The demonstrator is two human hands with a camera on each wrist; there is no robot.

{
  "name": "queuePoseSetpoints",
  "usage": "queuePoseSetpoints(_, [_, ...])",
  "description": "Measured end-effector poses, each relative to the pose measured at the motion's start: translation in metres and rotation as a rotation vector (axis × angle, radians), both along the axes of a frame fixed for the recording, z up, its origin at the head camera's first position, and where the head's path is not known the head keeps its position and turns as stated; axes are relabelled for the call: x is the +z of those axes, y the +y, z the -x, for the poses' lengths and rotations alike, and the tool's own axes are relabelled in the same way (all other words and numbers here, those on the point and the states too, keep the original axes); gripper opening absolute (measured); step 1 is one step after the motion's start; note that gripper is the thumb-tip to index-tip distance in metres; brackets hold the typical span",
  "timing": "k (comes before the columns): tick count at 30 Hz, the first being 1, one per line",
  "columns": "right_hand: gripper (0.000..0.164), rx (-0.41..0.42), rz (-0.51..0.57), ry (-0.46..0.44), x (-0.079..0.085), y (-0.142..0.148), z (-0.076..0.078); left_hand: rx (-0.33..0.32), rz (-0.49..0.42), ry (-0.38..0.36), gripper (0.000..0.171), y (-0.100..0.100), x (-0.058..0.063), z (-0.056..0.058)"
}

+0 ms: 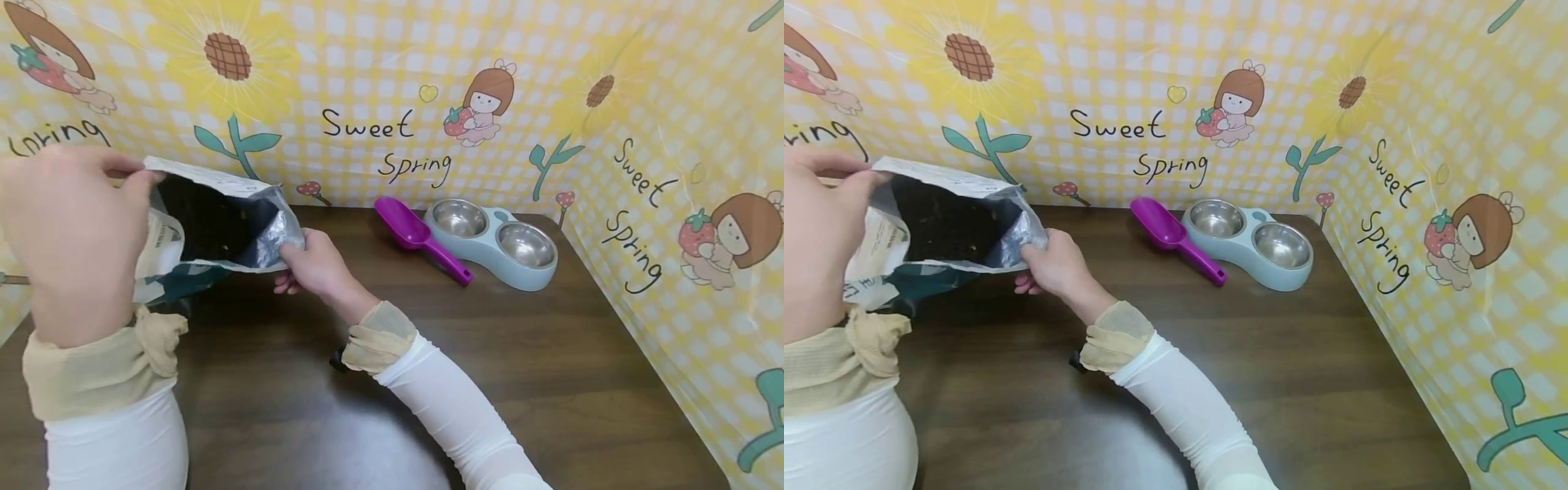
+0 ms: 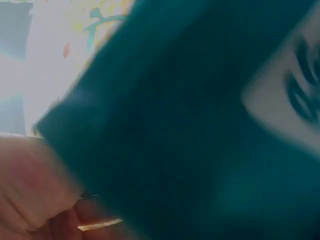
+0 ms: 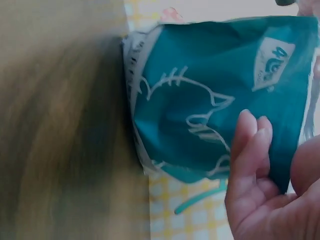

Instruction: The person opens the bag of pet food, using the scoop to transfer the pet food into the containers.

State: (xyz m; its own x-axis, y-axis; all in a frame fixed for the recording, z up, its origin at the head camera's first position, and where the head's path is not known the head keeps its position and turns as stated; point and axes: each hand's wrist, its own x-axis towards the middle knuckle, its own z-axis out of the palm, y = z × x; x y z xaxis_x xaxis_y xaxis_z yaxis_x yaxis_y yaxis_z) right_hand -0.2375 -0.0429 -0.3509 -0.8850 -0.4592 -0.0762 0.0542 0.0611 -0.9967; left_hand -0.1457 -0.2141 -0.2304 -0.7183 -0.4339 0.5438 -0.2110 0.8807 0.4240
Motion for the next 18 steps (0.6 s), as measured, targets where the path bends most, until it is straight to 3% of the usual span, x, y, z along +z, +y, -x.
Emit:
queuePoseSetpoints(5, [0.013, -0.035, 0.12, -0.049, 0.003, -0.007, -0.006, -0.092, 0.089, -0.373, 0.064, 0.005, 0.004, -0.015])
queuePoseSetpoints(7, [0.015, -0.036, 0.152, -0.069, 0.005, -0.009, -0.007, -0.107, 0.119, -0.437, 0.058, 0.011, 0.006, -0.018])
queuePoseSetpoints(9, [0.016, -0.03, 0.175, -0.085, 0.007, -0.009, -0.006, -0.083, 0.14, -0.452, 0.048, 0.017, 0.007, -0.018])
queuePoseSetpoints(13, [0.022, -0.03, 0.208, -0.064, 0.008, -0.009, -0.002, 0.068, 0.121, -0.392, 0.035, 0.023, 0.009, -0.009])
queuePoseSetpoints(15, [0.024, -0.066, 0.214, -0.038, 0.008, -0.009, 0.002, 0.147, 0.102, -0.333, 0.035, 0.02, 0.006, 0.0])
queuePoseSetpoints(18, [0.027, -0.142, 0.228, -0.002, 0.008, -0.005, 0.013, 0.208, 0.051, -0.2, 0.04, 0.018, -0.001, 0.015])
